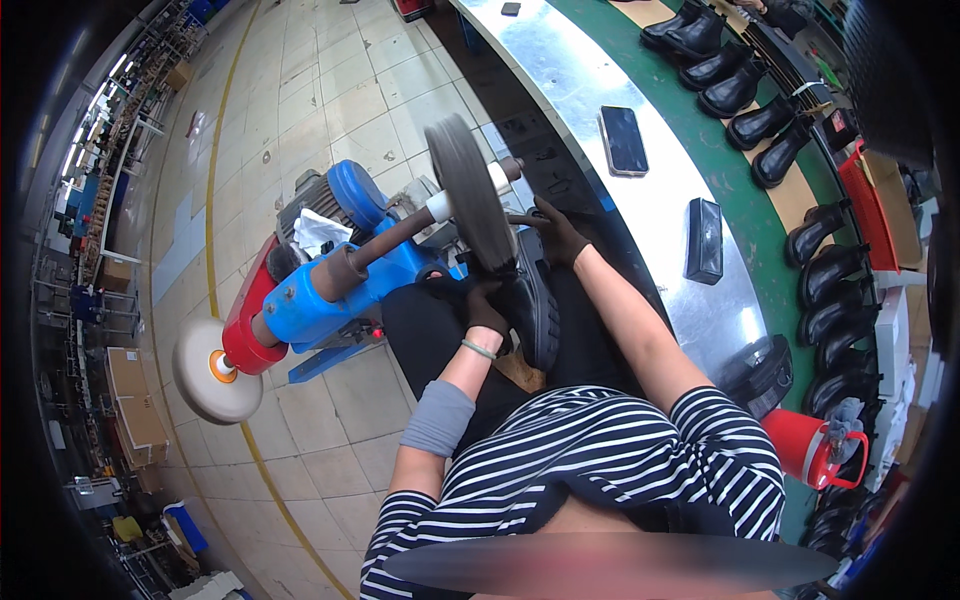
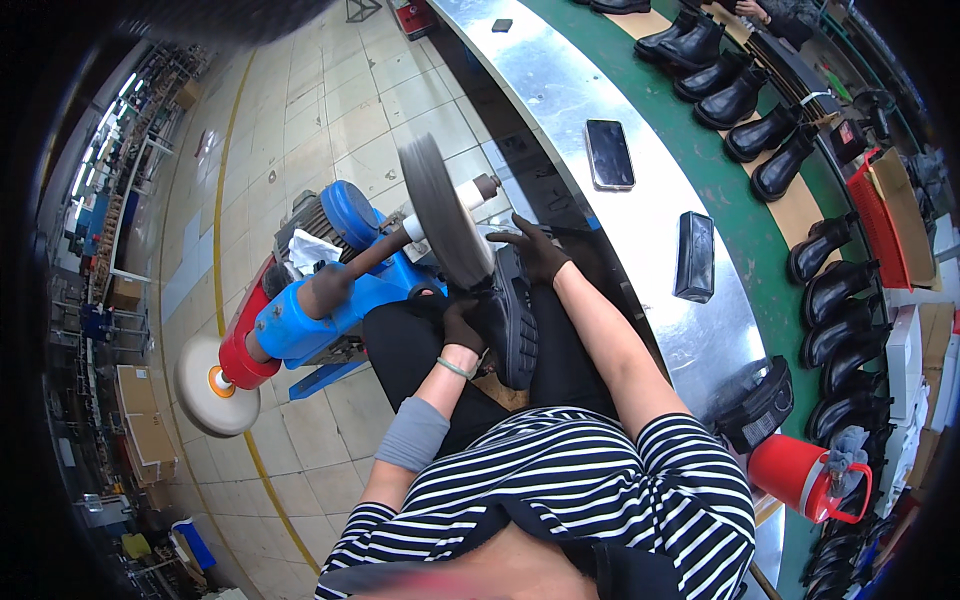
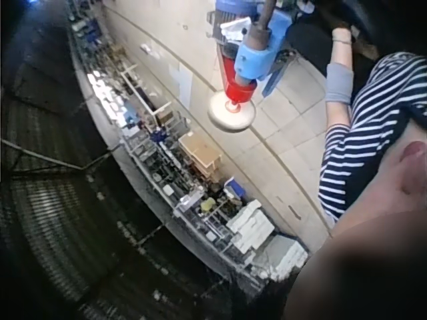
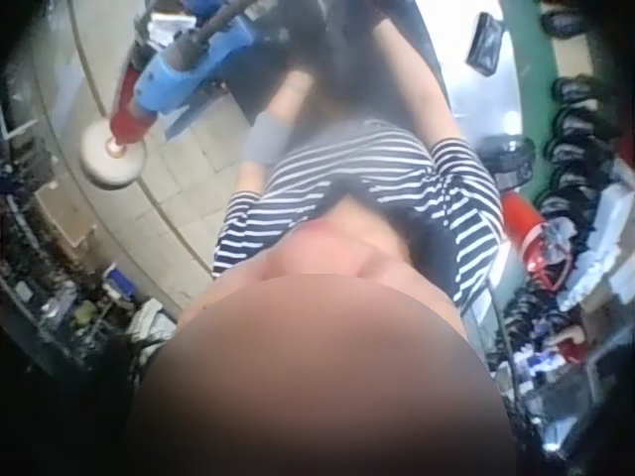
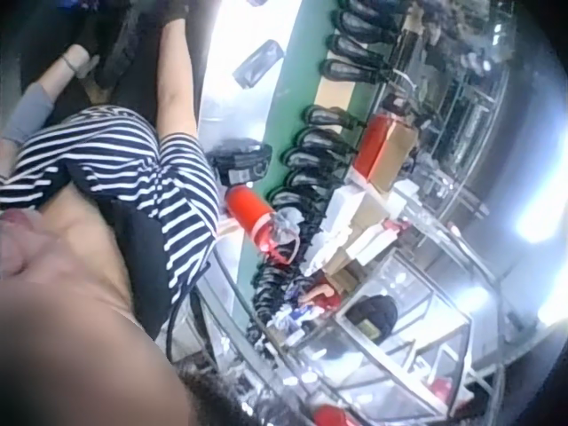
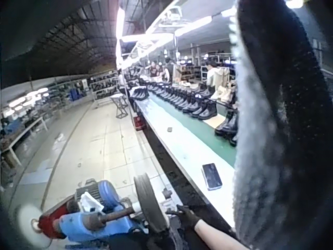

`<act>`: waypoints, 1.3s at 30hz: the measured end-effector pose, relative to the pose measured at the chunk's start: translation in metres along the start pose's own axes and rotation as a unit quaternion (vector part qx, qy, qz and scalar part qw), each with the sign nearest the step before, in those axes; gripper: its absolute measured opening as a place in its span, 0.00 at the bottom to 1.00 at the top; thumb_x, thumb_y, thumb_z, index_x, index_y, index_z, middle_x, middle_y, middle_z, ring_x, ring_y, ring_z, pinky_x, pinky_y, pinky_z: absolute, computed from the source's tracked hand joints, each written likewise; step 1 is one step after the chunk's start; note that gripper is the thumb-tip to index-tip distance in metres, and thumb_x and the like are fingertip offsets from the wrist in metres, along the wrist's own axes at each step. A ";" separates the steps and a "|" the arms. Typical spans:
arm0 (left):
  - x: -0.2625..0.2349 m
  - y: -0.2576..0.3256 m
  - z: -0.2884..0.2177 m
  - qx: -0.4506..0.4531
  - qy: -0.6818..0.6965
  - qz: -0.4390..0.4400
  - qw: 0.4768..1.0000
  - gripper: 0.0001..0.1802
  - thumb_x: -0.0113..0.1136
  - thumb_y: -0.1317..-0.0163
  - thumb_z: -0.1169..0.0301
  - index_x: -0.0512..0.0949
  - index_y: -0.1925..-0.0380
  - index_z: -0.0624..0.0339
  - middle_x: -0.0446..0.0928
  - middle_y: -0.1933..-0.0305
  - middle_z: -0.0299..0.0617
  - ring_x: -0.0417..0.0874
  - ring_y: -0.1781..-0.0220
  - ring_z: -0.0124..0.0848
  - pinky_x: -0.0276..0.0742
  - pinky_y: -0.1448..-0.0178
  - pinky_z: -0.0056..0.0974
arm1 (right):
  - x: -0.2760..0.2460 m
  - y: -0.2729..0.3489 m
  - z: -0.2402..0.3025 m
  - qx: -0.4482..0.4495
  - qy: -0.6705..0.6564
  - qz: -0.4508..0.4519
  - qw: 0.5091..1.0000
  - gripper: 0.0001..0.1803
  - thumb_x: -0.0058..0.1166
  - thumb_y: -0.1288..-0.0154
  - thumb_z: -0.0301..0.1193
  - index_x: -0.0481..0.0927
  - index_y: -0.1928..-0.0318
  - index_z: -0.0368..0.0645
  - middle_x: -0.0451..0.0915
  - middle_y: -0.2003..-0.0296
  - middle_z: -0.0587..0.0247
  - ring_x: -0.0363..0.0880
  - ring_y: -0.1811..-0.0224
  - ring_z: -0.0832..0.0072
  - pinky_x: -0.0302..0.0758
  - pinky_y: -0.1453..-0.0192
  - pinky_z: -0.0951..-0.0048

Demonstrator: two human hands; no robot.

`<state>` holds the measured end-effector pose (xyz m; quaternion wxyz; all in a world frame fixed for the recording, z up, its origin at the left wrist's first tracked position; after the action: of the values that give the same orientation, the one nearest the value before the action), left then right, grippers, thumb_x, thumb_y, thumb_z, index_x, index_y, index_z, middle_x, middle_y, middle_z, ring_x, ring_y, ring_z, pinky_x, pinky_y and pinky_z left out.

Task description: Polish the edges and soles of boots using a rotary polishing machine.

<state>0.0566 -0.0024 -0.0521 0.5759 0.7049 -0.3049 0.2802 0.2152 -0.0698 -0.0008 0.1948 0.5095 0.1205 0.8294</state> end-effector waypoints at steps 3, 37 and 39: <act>-0.031 0.001 0.003 -0.050 0.003 -0.068 0.996 0.13 0.55 0.54 0.69 0.80 0.69 0.62 0.83 0.62 0.47 0.83 0.59 0.45 0.78 0.46 0.46 | 0.017 0.007 -0.004 -0.004 0.009 -0.019 1.000 0.41 0.46 0.41 0.65 0.71 0.39 0.45 0.81 0.56 0.57 0.79 0.55 0.66 0.74 0.49 0.60; 0.015 0.002 0.031 -0.067 0.061 -0.048 0.995 0.13 0.56 0.49 0.70 0.80 0.63 0.62 0.82 0.59 0.46 0.82 0.55 0.43 0.76 0.42 0.48 | -0.079 -0.002 -0.014 -0.173 0.213 -0.081 0.958 0.39 0.66 0.50 0.24 0.64 0.36 0.40 0.67 0.39 0.56 0.63 0.34 0.66 0.58 0.30 0.65; 0.000 -0.007 0.023 -0.027 0.037 -0.043 0.998 0.14 0.55 0.48 0.67 0.81 0.65 0.63 0.82 0.60 0.47 0.82 0.57 0.44 0.76 0.43 0.48 | -0.031 0.018 -0.009 -0.231 0.226 -0.176 0.930 0.38 0.67 0.48 0.30 0.65 0.37 0.38 0.69 0.41 0.55 0.65 0.36 0.67 0.60 0.32 0.66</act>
<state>0.0626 -0.0243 -0.0606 0.6170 0.6909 -0.2601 0.2725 0.2163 -0.0996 -0.0229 0.4172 0.2199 0.0544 0.8801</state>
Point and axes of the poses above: each hand's wrist, its own y-axis away from the middle knuckle, its own x-axis out of the palm, z = x × y, the point moved 6 cm from there along -y, towards the middle knuckle
